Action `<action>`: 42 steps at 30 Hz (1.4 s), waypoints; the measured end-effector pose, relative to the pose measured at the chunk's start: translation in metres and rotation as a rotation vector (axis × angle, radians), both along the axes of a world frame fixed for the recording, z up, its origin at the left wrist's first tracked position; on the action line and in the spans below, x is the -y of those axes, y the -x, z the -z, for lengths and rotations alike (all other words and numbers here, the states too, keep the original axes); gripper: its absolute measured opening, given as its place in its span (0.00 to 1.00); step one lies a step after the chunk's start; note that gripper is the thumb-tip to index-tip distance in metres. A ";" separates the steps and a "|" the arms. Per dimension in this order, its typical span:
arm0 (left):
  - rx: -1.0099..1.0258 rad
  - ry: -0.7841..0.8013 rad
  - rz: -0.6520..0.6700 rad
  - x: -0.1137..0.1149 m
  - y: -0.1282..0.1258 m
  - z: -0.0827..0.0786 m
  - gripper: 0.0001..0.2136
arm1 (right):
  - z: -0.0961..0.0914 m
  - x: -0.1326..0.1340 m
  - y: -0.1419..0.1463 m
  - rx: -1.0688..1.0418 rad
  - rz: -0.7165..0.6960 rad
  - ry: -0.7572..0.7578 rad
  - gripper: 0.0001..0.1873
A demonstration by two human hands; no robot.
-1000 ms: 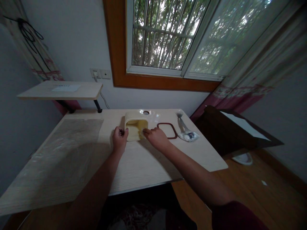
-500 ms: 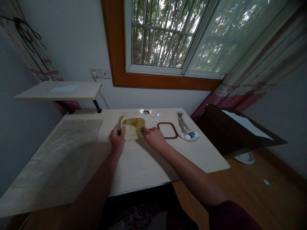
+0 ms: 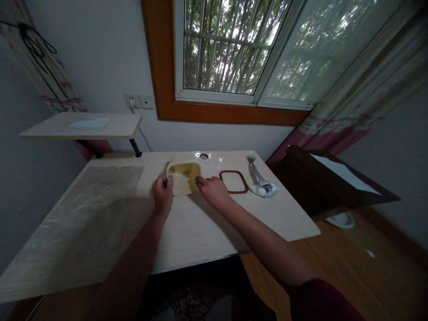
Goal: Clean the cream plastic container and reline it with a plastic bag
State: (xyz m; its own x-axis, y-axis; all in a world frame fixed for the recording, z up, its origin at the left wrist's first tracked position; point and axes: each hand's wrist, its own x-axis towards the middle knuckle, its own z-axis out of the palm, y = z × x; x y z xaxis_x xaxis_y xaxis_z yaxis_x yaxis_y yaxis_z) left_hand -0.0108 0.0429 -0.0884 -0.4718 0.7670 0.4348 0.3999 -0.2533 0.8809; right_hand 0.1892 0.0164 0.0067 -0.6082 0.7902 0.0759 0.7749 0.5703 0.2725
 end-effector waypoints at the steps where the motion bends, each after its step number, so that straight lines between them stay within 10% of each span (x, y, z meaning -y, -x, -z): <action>1: 0.006 0.002 -0.003 0.001 0.000 -0.001 0.14 | 0.000 0.000 0.000 -0.002 0.005 0.002 0.14; 19: 0.246 0.011 0.011 -0.001 -0.005 0.003 0.17 | 0.011 0.016 0.014 -0.053 0.099 0.107 0.20; 32: 0.235 0.013 0.019 0.001 -0.010 0.008 0.16 | 0.038 0.040 0.053 -0.505 0.074 0.319 0.30; 42: 0.252 -0.012 0.038 0.003 -0.015 0.005 0.15 | 0.027 0.042 0.028 -0.324 0.300 0.247 0.28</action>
